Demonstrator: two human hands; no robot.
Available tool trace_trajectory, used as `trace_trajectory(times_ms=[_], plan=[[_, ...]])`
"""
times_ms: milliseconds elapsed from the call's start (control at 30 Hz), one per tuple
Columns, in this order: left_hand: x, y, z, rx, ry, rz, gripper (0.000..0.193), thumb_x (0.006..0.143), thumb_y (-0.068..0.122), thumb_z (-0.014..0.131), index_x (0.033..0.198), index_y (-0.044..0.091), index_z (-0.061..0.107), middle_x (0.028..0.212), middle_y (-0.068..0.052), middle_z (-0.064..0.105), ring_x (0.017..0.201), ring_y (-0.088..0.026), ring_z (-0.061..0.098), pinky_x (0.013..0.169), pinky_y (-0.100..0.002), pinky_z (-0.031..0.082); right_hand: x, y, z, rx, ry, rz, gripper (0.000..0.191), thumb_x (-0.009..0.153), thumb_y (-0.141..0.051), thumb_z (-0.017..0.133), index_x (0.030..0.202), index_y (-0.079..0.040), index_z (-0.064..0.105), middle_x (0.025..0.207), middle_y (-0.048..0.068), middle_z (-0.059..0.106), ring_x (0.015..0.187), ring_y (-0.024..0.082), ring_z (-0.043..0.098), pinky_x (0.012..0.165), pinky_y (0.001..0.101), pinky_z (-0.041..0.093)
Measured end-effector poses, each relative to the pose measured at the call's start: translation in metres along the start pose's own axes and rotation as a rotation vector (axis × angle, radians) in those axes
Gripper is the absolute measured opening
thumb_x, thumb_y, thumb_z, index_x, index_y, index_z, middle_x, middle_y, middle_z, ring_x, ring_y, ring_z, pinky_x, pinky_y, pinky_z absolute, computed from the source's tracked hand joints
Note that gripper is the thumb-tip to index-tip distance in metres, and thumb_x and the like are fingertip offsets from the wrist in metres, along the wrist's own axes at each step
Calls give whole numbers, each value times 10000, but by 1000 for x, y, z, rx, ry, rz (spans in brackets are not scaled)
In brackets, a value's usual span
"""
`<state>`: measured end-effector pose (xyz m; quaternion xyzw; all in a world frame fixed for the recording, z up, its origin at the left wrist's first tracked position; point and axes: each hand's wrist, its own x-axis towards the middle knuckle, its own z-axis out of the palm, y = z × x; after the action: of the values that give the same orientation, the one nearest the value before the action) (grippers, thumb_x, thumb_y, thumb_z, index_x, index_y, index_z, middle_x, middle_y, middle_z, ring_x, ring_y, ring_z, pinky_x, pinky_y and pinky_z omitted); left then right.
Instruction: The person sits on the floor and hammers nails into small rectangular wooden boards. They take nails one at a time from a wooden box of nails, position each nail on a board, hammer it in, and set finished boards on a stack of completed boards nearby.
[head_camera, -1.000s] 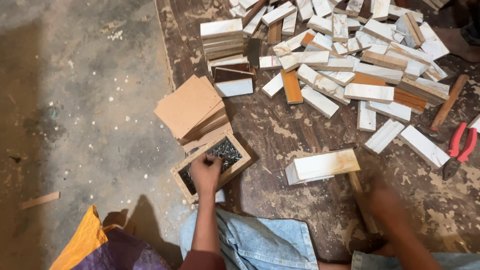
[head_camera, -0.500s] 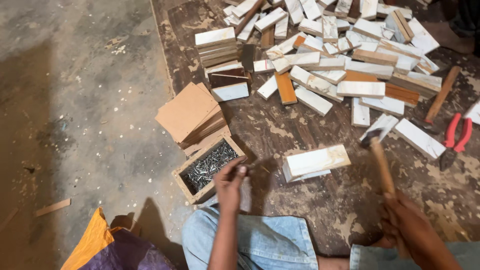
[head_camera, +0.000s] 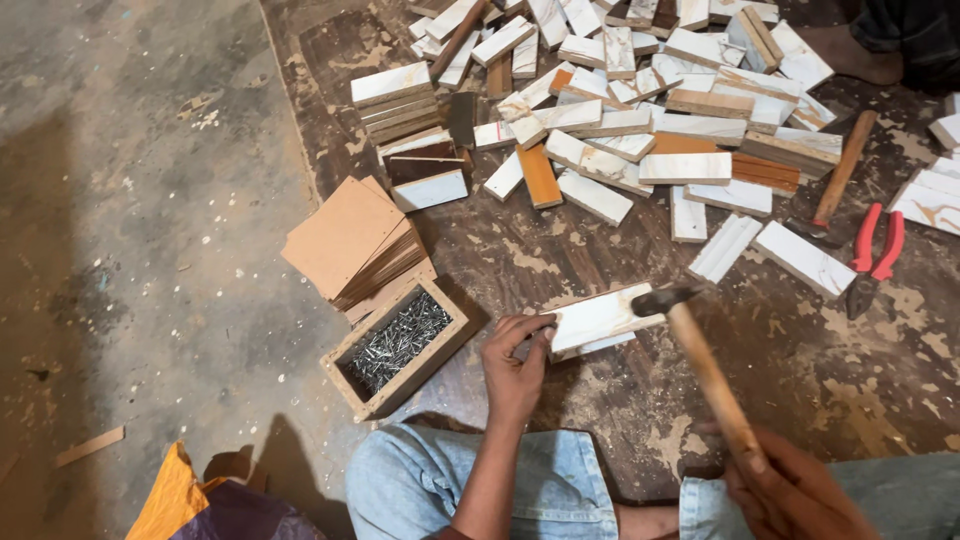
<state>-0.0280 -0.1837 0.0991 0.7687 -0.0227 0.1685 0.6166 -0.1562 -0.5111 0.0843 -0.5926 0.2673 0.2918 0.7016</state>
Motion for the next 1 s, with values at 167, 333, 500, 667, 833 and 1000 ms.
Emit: trace_trajectory(times_ms=[167, 333, 500, 667, 833, 1000], plan=[[-1, 0, -4, 41, -52, 14, 189, 848, -48, 692, 1016, -11, 769, 983, -135, 762, 962, -242, 710, 886, -342, 534, -3, 2, 26, -80, 160, -88, 434, 1002, -216, 595, 1373, 7, 632, 880, 128, 615, 719, 187, 587, 562, 326, 444], [-3, -3, -4, 235, -53, 192, 265, 849, -24, 710, 1105, 28, 760, 1023, -140, 762, 977, -250, 721, 883, -378, 564, -17, -17, 64, 22, 104, -201, 473, 878, -172, 673, 1322, -13, 644, 1005, 131, 742, 922, 172, 720, 769, 311, 567], [-6, -15, 2, 297, -5, 224, 541, 840, 5, 764, 1358, 45, 615, 1081, -138, 746, 963, -241, 740, 884, -393, 581, -18, -49, 84, -874, 139, -389, 608, 1018, -338, 571, 1601, -222, 441, 964, 142, 779, 1041, 227, 736, 1089, 399, 390], [-11, -21, 4, 244, 42, 147, 618, 826, -11, 755, 1411, 65, 571, 891, -81, 713, 871, -222, 733, 807, -384, 582, -8, -58, 87, -1064, 60, -448, 730, 980, -372, 464, 1672, -331, 237, 1196, 197, 750, 1195, 357, 680, 1108, 432, 332], [-9, -21, 4, 217, 34, 118, 600, 829, -9, 751, 1397, 60, 568, 887, -85, 702, 862, -233, 728, 783, -373, 573, -2, -43, 87, -1111, 52, -331, 698, 989, -373, 522, 1650, -389, 299, 1259, 162, 719, 1147, 349, 706, 1070, 389, 461], [-10, -18, 4, 196, 45, 122, 589, 822, -16, 741, 1382, 51, 572, 891, -96, 708, 900, -264, 710, 843, -404, 553, -1, -31, 83, -1084, 157, -590, 678, 919, -241, 640, 1563, -320, 442, 1169, 167, 754, 1180, 339, 703, 1040, 392, 466]])
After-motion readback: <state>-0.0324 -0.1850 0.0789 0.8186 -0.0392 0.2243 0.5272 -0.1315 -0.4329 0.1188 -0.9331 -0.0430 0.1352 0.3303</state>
